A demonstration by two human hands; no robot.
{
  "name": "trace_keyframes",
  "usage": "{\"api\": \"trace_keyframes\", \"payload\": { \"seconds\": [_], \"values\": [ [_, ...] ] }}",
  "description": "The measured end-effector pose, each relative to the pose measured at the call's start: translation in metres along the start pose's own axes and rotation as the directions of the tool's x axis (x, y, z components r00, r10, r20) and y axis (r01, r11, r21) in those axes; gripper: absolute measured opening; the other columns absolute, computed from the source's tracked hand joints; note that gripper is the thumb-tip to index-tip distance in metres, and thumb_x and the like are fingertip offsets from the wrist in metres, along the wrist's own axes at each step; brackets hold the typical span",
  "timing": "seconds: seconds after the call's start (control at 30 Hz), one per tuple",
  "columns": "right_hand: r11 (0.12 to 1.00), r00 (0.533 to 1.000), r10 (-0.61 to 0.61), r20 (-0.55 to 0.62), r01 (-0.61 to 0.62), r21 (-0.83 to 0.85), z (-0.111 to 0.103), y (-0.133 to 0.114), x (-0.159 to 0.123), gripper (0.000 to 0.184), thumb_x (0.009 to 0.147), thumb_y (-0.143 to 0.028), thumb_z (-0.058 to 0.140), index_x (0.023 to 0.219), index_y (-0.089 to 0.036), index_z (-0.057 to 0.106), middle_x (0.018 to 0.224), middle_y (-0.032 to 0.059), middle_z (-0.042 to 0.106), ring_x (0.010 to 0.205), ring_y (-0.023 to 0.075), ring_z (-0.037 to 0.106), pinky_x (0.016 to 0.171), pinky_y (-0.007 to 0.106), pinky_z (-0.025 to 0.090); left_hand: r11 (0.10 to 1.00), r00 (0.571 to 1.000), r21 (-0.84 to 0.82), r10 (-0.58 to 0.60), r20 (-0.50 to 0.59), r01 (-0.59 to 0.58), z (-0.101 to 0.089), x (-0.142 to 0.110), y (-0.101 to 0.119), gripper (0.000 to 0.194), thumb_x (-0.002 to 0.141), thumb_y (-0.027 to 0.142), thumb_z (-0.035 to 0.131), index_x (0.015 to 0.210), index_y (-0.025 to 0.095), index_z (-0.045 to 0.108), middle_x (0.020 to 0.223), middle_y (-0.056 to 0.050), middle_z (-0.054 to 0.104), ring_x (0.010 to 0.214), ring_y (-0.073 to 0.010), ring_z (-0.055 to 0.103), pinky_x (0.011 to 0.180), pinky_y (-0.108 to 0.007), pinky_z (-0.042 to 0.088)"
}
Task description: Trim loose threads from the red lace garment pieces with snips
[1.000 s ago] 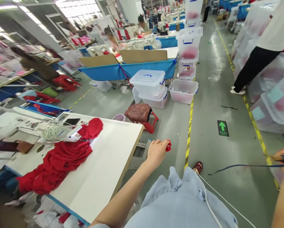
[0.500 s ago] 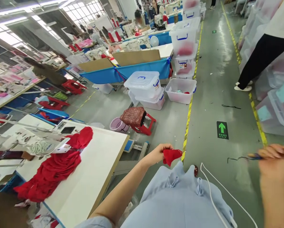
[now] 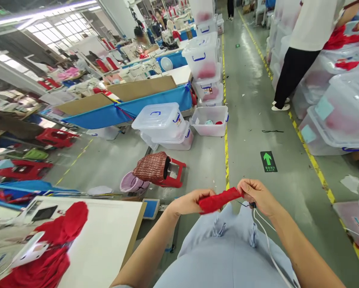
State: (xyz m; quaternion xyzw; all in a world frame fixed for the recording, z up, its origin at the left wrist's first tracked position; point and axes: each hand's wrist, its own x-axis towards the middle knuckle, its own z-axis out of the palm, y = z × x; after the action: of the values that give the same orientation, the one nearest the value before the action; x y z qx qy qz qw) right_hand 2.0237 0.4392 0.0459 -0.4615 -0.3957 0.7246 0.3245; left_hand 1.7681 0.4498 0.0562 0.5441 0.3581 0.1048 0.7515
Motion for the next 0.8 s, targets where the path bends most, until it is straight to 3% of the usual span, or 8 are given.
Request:
{"api": "trace_keyframes", "payload": {
  "seconds": [0.07, 0.13, 0.23, 0.4, 0.53, 0.67, 0.73, 0.8],
  "values": [
    [0.998, 1.000, -0.012, -0.020, 0.013, 0.057, 0.007, -0.010, 0.002, 0.056, 0.071, -0.073, 0.063, 0.057, -0.021, 0.050, 0.049, -0.0089, 0.021, 0.045, 0.0072, 0.015, 0.041, 0.022, 0.017, 0.998, 0.968, -0.066, -0.002, 0.250, 0.019, -0.008, 0.009, 0.000, 0.066, 0.044, 0.032, 0.091, 0.099, 0.020, 0.057, 0.092, 0.000, 0.060, 0.083, -0.0149, 0.056, 0.075, -0.028, 0.045],
    [0.998, 0.999, -0.016, -0.045, 0.018, 0.060, 0.019, -0.018, 0.007, 0.056, 0.071, -0.071, 0.065, 0.056, -0.020, 0.049, 0.049, -0.0078, 0.027, 0.045, 0.0067, 0.017, 0.041, 0.022, 0.017, 0.989, 0.938, -0.149, 0.072, 0.338, -0.023, -0.011, 0.018, 0.004, 0.081, 0.034, 0.039, 0.094, 0.102, 0.019, 0.057, 0.094, -0.001, 0.060, 0.087, -0.0159, 0.056, 0.078, -0.028, 0.044],
    [0.998, 0.996, -0.034, -0.080, 0.038, 0.043, 0.037, -0.026, 0.015, 0.054, 0.073, -0.068, 0.065, 0.057, -0.019, 0.049, 0.051, -0.0073, 0.030, 0.045, 0.0064, 0.019, 0.042, 0.022, 0.017, 0.973, 0.973, -0.211, 0.139, 0.184, -0.099, -0.008, 0.026, 0.016, 0.067, 0.054, 0.064, 0.080, 0.097, 0.017, 0.058, 0.084, 0.000, 0.057, 0.074, -0.0117, 0.052, 0.069, -0.025, 0.040],
    [0.996, 0.993, -0.082, -0.084, 0.085, 0.041, 0.041, -0.032, 0.022, 0.050, 0.077, -0.065, 0.063, 0.061, -0.019, 0.049, 0.053, -0.0080, 0.027, 0.048, 0.0069, 0.016, 0.044, 0.022, 0.016, 0.988, 0.987, -0.008, 0.157, -0.036, -0.157, -0.009, 0.021, 0.031, 0.050, 0.080, 0.065, 0.057, 0.073, 0.016, 0.051, 0.063, 0.006, 0.043, 0.057, -0.0067, 0.036, 0.055, -0.021, 0.030],
    [0.929, 0.965, -0.125, -0.230, 0.032, -0.368, 0.031, -0.030, 0.023, 0.048, 0.080, -0.067, 0.056, 0.078, -0.019, 0.061, 0.058, -0.0060, 0.032, 0.053, 0.0094, 0.025, 0.047, 0.023, 0.020, 0.982, 0.977, 0.081, 0.180, -0.112, -0.172, -0.022, 0.009, 0.034, 0.049, 0.087, 0.065, 0.046, 0.076, 0.017, 0.048, 0.065, 0.006, 0.040, 0.059, -0.0075, 0.033, 0.055, -0.021, 0.028],
    [0.815, 0.929, -0.279, -0.242, 0.096, -0.571, 0.045, -0.025, 0.024, 0.055, 0.082, -0.067, 0.051, 0.056, -0.022, 0.033, 0.057, -0.0058, 0.026, 0.055, 0.0099, 0.026, 0.049, 0.024, 0.024, 0.952, 0.978, 0.245, 0.202, -0.049, -0.184, -0.025, 0.008, 0.026, 0.048, 0.085, 0.064, 0.049, 0.072, 0.017, 0.049, 0.065, 0.005, 0.038, 0.061, -0.0087, 0.033, 0.056, -0.021, 0.027],
    [0.762, 0.875, -0.409, -0.258, 0.172, -0.624, 0.060, -0.019, 0.028, 0.053, 0.082, -0.061, 0.054, 0.059, -0.023, 0.025, 0.057, -0.0073, 0.021, 0.053, 0.0091, 0.024, 0.048, 0.023, 0.024, 0.935, 0.976, 0.311, 0.204, -0.081, -0.169, -0.022, 0.015, 0.014, 0.052, 0.085, 0.066, 0.046, 0.067, 0.017, 0.049, 0.061, 0.005, 0.039, 0.059, -0.0091, 0.034, 0.056, -0.022, 0.029],
    [0.629, 0.757, -0.606, -0.245, 0.268, -0.730, 0.074, -0.011, 0.036, 0.046, 0.090, -0.047, 0.048, 0.060, -0.023, 0.022, 0.056, -0.0073, 0.024, 0.050, 0.0085, 0.026, 0.046, 0.022, 0.026, 0.929, 0.963, 0.328, 0.229, -0.142, -0.173, -0.021, 0.026, -0.005, 0.058, 0.086, 0.070, 0.037, 0.065, 0.018, 0.048, 0.058, 0.003, 0.042, 0.057, -0.0097, 0.036, 0.056, -0.023, 0.031]
  ]
}}
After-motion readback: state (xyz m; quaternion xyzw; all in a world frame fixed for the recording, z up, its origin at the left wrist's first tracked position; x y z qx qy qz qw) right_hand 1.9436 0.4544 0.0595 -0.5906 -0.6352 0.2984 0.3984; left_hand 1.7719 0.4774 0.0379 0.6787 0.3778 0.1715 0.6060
